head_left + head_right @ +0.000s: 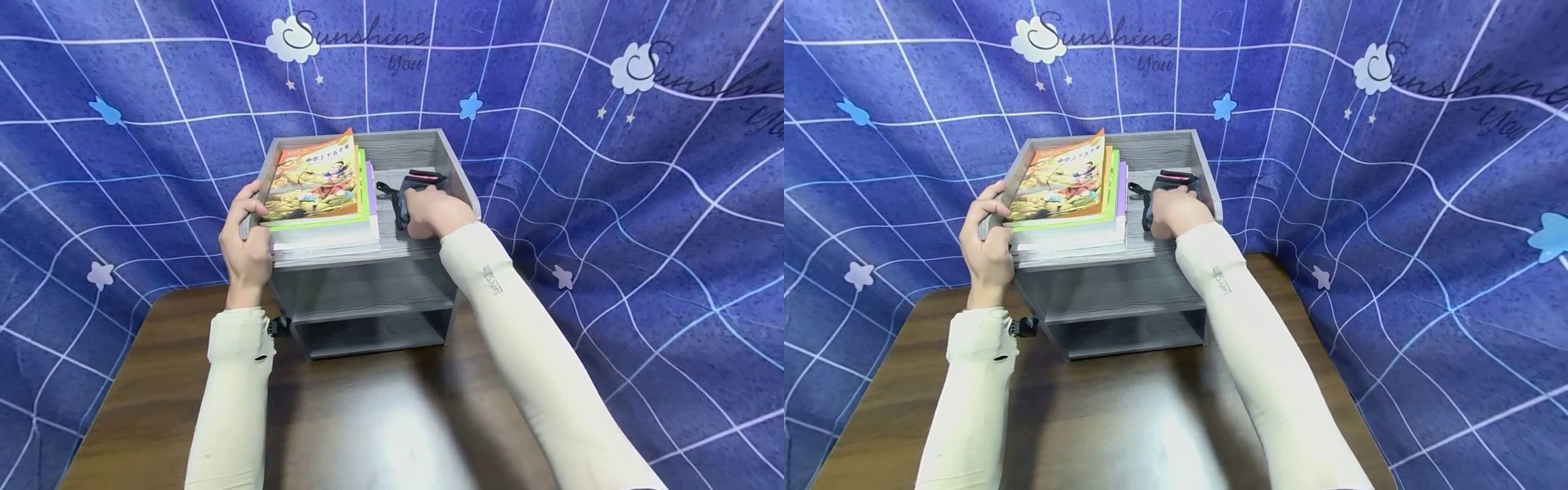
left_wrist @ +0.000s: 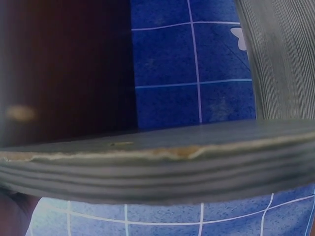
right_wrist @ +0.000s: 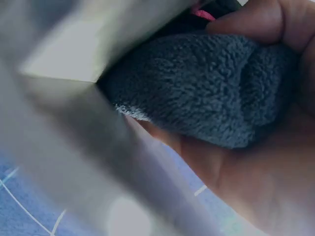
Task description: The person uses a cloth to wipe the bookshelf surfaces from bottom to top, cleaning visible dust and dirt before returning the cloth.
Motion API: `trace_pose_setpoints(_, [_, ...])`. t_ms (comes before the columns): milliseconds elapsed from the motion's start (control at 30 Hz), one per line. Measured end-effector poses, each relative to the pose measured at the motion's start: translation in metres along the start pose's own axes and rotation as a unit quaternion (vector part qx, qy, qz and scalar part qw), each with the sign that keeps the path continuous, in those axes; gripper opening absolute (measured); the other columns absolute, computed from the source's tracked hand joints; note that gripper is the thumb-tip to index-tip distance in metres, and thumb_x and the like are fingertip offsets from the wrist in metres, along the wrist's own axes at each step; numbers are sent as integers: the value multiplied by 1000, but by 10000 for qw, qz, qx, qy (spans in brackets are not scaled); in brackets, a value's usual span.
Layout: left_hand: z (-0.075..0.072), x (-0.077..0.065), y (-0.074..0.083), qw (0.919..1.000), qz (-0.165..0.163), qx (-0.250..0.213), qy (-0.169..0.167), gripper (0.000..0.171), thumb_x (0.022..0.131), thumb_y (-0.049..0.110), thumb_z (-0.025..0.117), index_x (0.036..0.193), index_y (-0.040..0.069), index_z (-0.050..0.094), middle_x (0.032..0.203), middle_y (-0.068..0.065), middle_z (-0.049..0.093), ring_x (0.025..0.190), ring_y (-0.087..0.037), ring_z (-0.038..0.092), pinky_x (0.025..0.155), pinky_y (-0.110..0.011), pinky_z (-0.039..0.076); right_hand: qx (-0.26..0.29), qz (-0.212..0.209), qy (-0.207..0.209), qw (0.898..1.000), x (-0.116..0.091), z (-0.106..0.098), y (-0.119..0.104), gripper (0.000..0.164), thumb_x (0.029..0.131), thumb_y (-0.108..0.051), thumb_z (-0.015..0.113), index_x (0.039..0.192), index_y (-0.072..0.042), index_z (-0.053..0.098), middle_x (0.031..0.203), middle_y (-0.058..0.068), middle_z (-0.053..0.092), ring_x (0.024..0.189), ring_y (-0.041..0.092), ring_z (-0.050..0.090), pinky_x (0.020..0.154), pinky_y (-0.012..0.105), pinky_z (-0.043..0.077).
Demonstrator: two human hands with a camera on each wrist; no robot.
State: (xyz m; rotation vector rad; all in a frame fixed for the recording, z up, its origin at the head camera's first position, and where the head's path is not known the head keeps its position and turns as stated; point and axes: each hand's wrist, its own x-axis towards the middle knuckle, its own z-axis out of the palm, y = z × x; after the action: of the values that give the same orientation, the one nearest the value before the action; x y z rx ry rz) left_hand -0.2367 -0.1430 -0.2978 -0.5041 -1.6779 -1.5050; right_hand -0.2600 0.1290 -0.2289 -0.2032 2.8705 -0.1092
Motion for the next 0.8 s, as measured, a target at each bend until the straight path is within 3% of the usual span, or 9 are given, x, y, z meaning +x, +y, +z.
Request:
trace_pose_setpoints(233, [-1,0,1,9999,-117,29,84,27,68,-1,40,86,-15,53,130,-26,61,127,-30,54,104,-29,39,-276,-567,368,9973,-24,14,2,62,86,-9,54,146,0,39,142,34,40,127,45,47,103,52,41])
trace_pose_setpoints(500, [-3,0,1,9998,-93,14,163,28,68,0,40,87,-16,52,129,-27,61,126,-29,54,105,-29,39,-182,-738,905,9930,-47,36,2,70,88,-11,62,151,-2,34,152,35,29,139,48,33,108,54,38])
trace_pose_setpoints(633, [-2,0,0,9999,-61,67,128,27,68,0,40,87,-16,52,130,-27,61,127,-29,54,105,-30,39,-384,-922,1768,9792,-54,55,6,73,82,-11,70,148,-3,40,146,32,39,133,46,40,100,55,44])
trace_pose_setpoints(800, [0,0,2,9997,-241,49,75,27,68,1,40,87,-14,53,131,-24,61,128,-26,54,106,-29,39,-673,-991,2903,9494,-60,78,10,71,76,-13,75,141,-4,49,137,29,49,124,43,48,93,52,48])
